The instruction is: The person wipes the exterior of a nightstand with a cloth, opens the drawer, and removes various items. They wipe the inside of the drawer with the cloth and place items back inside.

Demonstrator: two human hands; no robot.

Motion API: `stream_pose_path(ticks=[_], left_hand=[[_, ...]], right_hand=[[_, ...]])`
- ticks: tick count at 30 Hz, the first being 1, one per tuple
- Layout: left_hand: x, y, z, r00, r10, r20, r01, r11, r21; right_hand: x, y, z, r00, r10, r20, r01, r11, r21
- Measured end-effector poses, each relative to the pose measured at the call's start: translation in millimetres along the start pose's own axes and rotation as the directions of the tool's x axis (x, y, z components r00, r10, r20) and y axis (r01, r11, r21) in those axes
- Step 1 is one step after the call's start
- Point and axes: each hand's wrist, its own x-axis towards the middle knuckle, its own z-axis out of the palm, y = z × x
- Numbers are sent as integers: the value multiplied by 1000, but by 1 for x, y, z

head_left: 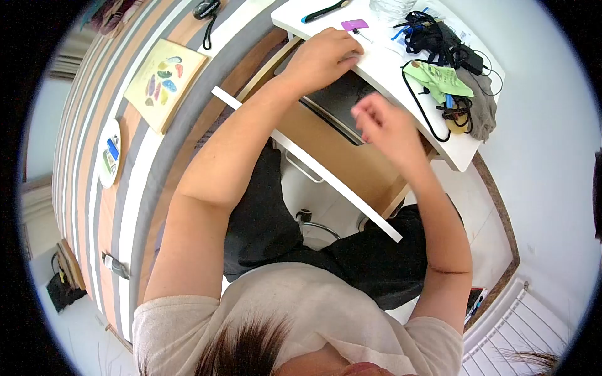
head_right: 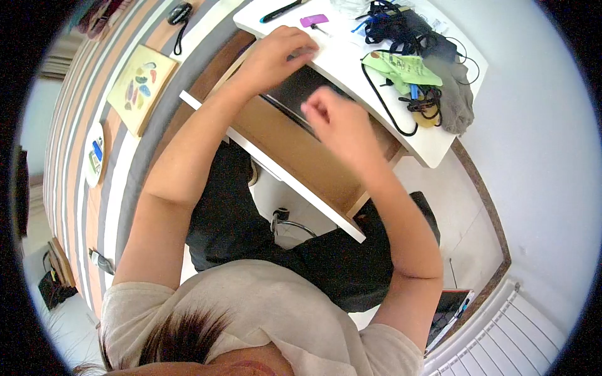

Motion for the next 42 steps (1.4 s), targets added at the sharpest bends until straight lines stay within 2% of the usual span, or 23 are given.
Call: stream_pose_path(ticks=[1,3,5,8,9,12,15,18,21,24,27,30,33,39,42], left_hand=[[0,-1,-3,1000,-11,6,11,1000,6],[-6,3,-15,986,-166,5,166,985,-45],[-10,-1,-27,955,-295,34,297,951,-87],[-22,-11,-49,904,-364,222,363,931,51],[-29,-18,-49,907,-348,235,343,937,64],[-44,-37,-45,839,-414,352,365,910,200],[-56,-47,-37,822,-482,303,380,861,337],[-60,-52,-31,796,-528,297,420,834,357],[-63,-56,-24,829,-507,237,404,836,372],[-60,-59,-24,800,-540,262,441,825,354],[-60,-64,-21,802,-518,298,397,834,383],[-58,-58,-24,780,-562,277,449,810,377],[-56,-60,-25,790,-551,267,437,813,385],[-57,-68,-23,797,-522,304,403,834,378],[-58,-68,-25,808,-504,304,390,845,366]], right_hand=[[-7,8,7,1000,25,-1,-25,998,-53],[-19,25,16,997,71,-10,-71,983,-166],[-29,53,21,987,95,-128,-104,992,-66],[-35,93,22,942,189,-276,-170,981,93],[-36,101,23,918,234,-318,-196,969,149],[-29,107,24,859,491,-148,-375,798,473],[-16,109,35,846,528,80,-416,559,717],[-6,99,39,796,598,93,-417,431,800],[-2,92,36,771,627,110,-415,364,834],[-3,88,32,774,620,128,-431,367,824],[-1,93,35,792,595,136,-394,329,858],[1,89,35,787,605,122,-361,290,886],[2,83,32,782,609,130,-363,276,890],[1,88,34,793,601,100,-391,375,841],[4,102,37,836,542,87,-425,538,728]])
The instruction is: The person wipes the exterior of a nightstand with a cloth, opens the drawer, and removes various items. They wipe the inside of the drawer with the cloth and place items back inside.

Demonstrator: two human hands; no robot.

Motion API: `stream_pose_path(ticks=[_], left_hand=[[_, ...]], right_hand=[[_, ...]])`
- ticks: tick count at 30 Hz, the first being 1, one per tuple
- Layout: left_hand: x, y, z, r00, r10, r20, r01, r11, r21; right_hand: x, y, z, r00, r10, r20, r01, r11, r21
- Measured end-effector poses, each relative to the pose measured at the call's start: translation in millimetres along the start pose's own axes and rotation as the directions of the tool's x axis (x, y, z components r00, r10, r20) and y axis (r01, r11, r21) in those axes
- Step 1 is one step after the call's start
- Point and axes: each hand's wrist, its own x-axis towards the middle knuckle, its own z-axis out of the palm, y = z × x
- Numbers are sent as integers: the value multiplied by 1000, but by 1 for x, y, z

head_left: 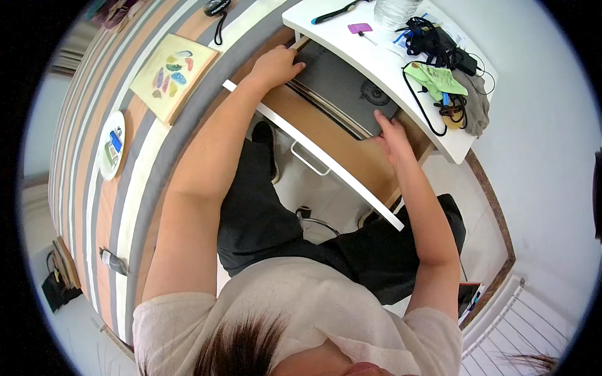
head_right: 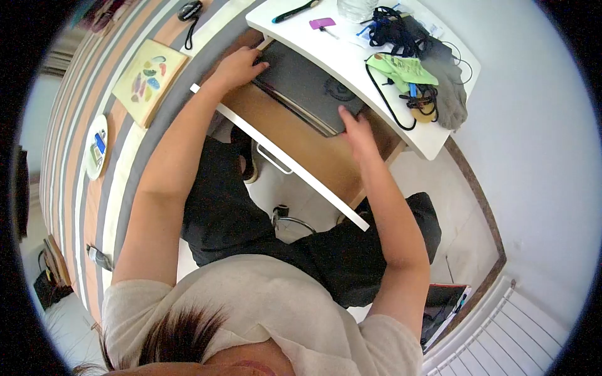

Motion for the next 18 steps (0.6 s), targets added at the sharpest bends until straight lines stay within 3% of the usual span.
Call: stream_pose_path(ticks=[3,6,7,10,12,14,18], left_hand=[[-3,1,-3,999,-9,40,10,1000,-24],[-4,-4,-3,998,-6,59,9,999,-48],[-4,-5,-3,996,-52,75,58,995,-79],[-5,-9,-5,993,7,121,17,981,-193],[-12,-8,-7,990,-45,135,68,982,-173],[-22,-6,-15,991,-20,130,49,975,-217],[-32,-4,-16,994,-17,108,49,953,-300]], right_hand=[[-20,-7,0,995,-86,-40,76,974,-212],[-38,-18,10,987,-77,-138,60,991,-123],[-40,-17,13,978,-123,-169,109,990,-94],[-46,-11,16,946,-220,-240,215,975,-49],[-35,-12,8,954,-235,-187,222,971,-88],[-47,-24,19,986,-166,-29,168,982,89],[-57,-30,24,996,-79,34,74,988,139]])
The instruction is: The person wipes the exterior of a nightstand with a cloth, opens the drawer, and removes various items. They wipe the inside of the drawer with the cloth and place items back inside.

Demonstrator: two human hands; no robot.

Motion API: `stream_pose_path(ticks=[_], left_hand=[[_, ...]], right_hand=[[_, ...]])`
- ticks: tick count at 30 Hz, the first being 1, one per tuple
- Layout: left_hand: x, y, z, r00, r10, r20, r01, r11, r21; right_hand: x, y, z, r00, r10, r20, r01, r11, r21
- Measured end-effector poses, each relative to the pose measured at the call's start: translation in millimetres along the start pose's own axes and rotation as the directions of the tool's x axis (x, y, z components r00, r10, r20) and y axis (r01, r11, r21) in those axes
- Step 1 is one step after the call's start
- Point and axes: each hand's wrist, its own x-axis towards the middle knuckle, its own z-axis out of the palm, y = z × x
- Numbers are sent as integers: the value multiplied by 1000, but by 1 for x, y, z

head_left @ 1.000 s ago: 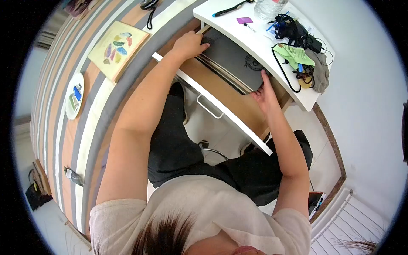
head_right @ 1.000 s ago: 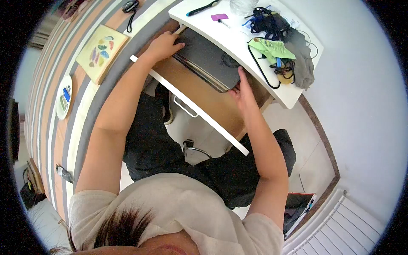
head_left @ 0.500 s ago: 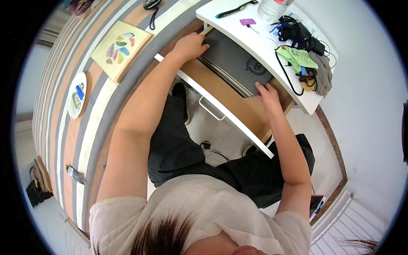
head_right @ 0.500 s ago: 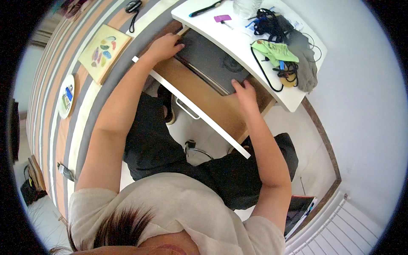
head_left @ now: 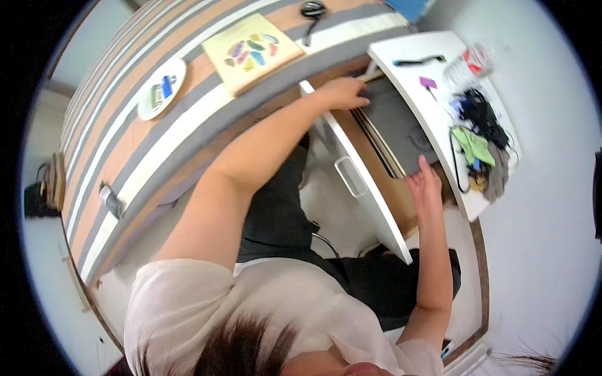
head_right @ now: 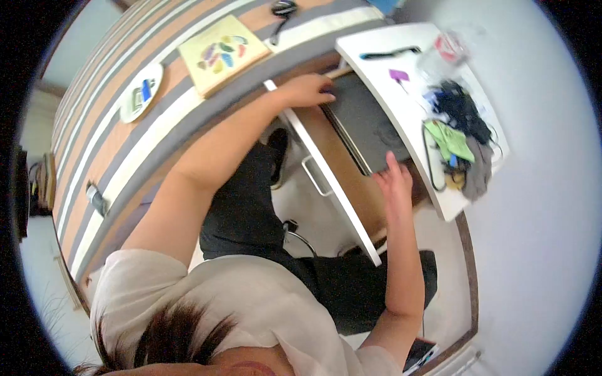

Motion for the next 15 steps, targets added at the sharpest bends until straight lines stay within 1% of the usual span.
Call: stream_pose_path(ticks=[1,2,4,5,6,7,8,9,10,13,14,15], left_hand=[[1,-7,9,990,51,-133,-56,998,-31],[-8,0,9,947,61,-315,-85,994,-65],[-27,18,-1,888,-41,-458,-89,962,-258],[-40,26,-5,915,-125,-383,-57,900,-431],[-54,32,-5,936,-202,-289,-7,809,-588],[-69,39,1,965,-221,-140,47,673,-738],[-82,45,5,978,-209,9,118,514,-850],[-94,55,11,968,-226,113,198,401,-894],[-103,63,11,977,-186,107,172,383,-908],[-116,90,9,963,-174,204,224,108,-968],[-116,94,13,957,-167,237,245,30,-969],[-116,97,16,952,-153,267,263,-46,-964]], right_hand=[[9,4,-5,1000,5,17,-6,1000,24],[12,6,-10,999,8,39,-10,999,49],[-4,1,-2,998,-10,66,2,993,120],[-9,0,3,996,-21,89,7,988,156],[-13,2,2,993,-4,122,-26,969,246],[-19,5,0,987,10,161,-64,942,330],[-23,7,0,978,17,206,-102,907,409],[-30,8,0,983,57,175,-136,869,475],[-38,8,1,981,37,192,-120,888,443],[-68,4,9,973,-24,231,-63,929,364],[-84,3,16,973,-23,229,-62,932,358],[-92,8,21,981,-6,193,-63,933,353]])
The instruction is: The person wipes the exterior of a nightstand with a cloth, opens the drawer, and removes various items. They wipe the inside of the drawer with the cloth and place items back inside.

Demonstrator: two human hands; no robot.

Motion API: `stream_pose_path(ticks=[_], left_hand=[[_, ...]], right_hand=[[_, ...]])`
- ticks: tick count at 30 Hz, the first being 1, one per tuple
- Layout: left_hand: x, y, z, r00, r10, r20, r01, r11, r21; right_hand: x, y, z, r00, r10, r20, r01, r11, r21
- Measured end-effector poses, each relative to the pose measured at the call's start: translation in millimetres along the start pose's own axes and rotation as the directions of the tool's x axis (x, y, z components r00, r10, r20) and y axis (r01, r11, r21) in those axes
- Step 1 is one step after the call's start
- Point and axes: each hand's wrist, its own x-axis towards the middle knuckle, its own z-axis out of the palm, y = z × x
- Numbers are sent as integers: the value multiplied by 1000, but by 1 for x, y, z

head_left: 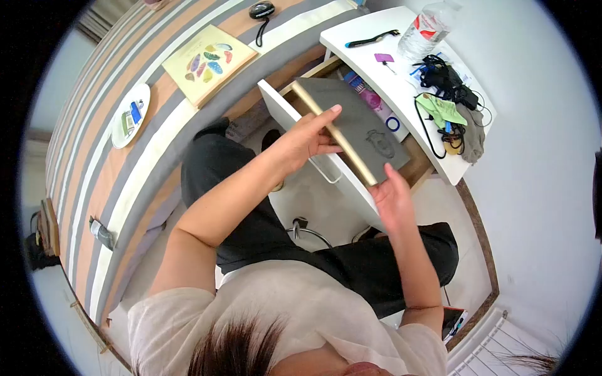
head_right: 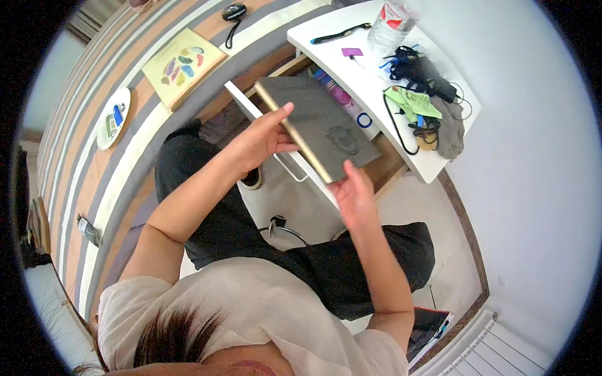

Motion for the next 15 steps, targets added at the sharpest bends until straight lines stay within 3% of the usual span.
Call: stream_pose_path(ticks=[1,4,7,9,12,14,15], left_hand=[[0,-7,0,999,24,-42,-24,1000,-12],[-13,-20,-8,987,59,-148,-76,991,-112],[-35,-6,-36,969,152,-195,-189,964,-187],[-51,20,-47,910,217,-352,-289,943,-166],[-63,66,-79,810,362,-462,-397,917,24],[-51,98,-122,720,495,-487,-500,856,131],[-40,112,-148,671,567,-478,-563,809,169]], right_hand=[[-6,5,2,999,1,-41,-1,1000,-4],[-22,5,-2,999,8,47,7,951,-310],[-34,-17,4,959,98,266,38,885,-463],[-27,-20,-3,988,-17,153,95,847,-522],[14,-19,-42,968,-250,33,208,714,-668],[41,-20,-72,946,-303,-115,94,595,-798],[50,-18,-78,948,-274,-160,42,608,-793]])
